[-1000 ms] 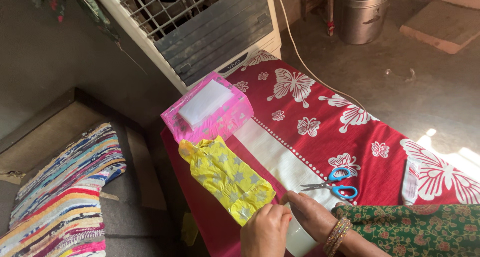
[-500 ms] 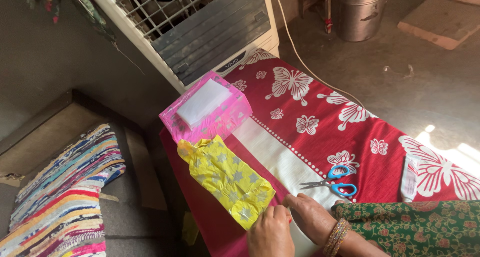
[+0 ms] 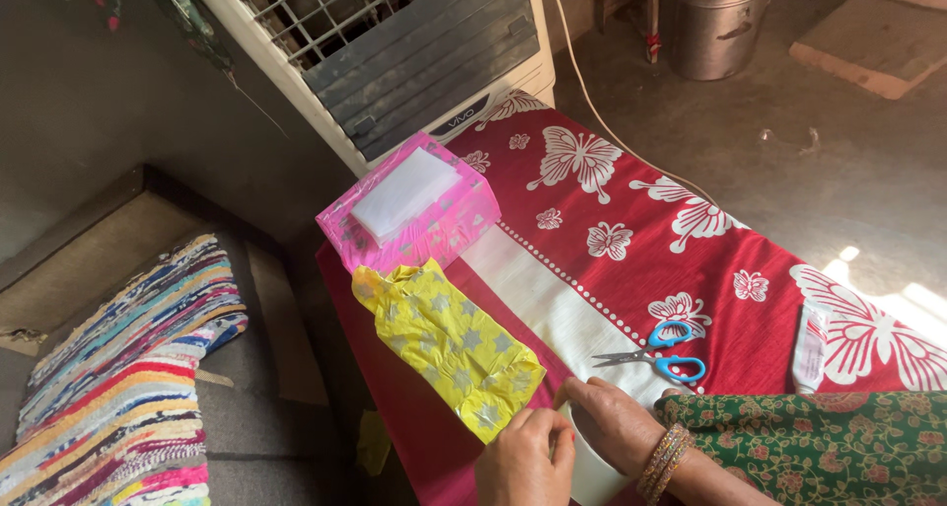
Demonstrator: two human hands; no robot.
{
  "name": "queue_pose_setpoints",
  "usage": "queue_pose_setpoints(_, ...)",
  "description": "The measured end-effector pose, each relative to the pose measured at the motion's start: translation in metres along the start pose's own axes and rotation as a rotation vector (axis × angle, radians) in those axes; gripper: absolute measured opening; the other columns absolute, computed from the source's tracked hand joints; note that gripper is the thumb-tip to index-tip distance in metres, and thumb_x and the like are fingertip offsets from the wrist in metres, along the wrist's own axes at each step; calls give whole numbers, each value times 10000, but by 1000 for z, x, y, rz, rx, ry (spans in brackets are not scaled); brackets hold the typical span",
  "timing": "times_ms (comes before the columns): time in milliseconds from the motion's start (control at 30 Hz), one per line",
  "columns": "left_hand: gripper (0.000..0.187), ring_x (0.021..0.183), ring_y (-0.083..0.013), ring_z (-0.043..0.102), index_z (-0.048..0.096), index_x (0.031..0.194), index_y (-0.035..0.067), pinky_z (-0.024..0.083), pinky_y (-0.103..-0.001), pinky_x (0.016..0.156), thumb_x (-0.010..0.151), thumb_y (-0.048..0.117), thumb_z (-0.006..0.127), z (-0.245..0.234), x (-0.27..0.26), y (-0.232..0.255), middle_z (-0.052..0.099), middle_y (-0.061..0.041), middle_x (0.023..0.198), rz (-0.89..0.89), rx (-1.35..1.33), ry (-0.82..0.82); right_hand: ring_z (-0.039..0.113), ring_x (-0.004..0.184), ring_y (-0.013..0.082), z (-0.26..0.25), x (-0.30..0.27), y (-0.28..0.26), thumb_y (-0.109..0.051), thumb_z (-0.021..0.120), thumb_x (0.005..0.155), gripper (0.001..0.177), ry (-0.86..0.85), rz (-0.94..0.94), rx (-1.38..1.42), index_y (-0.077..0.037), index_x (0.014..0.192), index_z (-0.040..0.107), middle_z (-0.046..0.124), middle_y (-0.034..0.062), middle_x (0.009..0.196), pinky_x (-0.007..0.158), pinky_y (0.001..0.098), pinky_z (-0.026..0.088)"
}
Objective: The person folds a yellow patterned wrapping paper around a rectangular item on a table, then uses clear tape and blue scissors to seal the package. The person smooths the paper and tapes the edges to secure the wrap.
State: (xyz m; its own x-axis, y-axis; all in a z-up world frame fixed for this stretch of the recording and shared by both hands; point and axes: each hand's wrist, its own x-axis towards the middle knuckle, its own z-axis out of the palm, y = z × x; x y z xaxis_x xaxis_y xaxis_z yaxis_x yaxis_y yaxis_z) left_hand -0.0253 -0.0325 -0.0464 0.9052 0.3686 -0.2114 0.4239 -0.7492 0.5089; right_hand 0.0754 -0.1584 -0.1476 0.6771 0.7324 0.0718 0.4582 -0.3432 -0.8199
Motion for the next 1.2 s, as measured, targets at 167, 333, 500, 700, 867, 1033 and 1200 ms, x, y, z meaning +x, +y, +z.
queue_pose_setpoints(167, 134, 919, -282, 702, 681, 957, 181, 560, -468, 754, 861, 268, 715, 12, 5, -5, 696, -41, 972, 62, 63, 58, 649, 859, 353, -4, 0, -6, -64, 579, 869, 187, 35, 11, -44, -109, 1039, 643, 675, 165, 776, 768, 469, 517)
queue_pose_setpoints(333, 165, 860, -311, 705, 586, 882, 97, 579, -458, 718, 873, 224, 690, 34, 8, -11, 639, -110, 870, 291, 206, 294, 646, 859, 349, -12, 1, -16, -39, 633, 817, 221, 82, -4, -8, -114, 1023, 662, 676, 154, 808, 747, 459, 530)
queue_pose_setpoints(500, 159, 767, -307, 712, 625, 891, 149, 560, -481, 631, 811, 234, 732, 36, 6, -16, 682, -82, 914, 117, 107, 269, 644, 892, 318, -17, -1, -21, -4, 626, 807, 228, 157, -110, 1, -124, 993, 681, 706, 106, 830, 782, 433, 521)
queue_pose_setpoints(700, 154, 691, -212, 759, 657, 901, 136, 615, -374, 644, 788, 198, 742, 24, 3, -31, 719, -59, 799, -40, -225, 126, 644, 902, 306, -20, 0, -22, 14, 657, 736, 288, 143, -253, 11, -134, 981, 683, 717, 79, 866, 799, 417, 528)
queue_pose_setpoints(867, 127, 734, -192, 786, 724, 927, 94, 618, -348, 673, 869, 204, 695, 34, 8, -47, 768, -89, 835, 53, -346, 170, 668, 910, 288, -17, -4, -18, 69, 624, 728, 364, 95, -110, 104, -134, 1018, 707, 711, 88, 905, 782, 393, 557)
queue_pose_setpoints(1033, 230, 781, -188, 803, 728, 1062, 77, 636, -334, 713, 936, 220, 599, 73, 17, -86, 778, -105, 934, 158, -603, 551, 746, 985, 241, -16, -5, -7, 100, 519, 873, 352, 45, 67, 239, -115, 1097, 684, 747, 93, 1017, 860, 349, 574)
queue_pose_setpoints(1200, 264, 784, -200, 811, 743, 1065, 84, 640, -342, 727, 919, 268, 621, 171, 33, -110, 795, -109, 914, -113, -833, 263, 776, 1049, 201, -23, -2, -2, 77, 548, 831, 416, -44, 137, 162, -149, 1153, 683, 795, 72, 1063, 897, 320, 603)
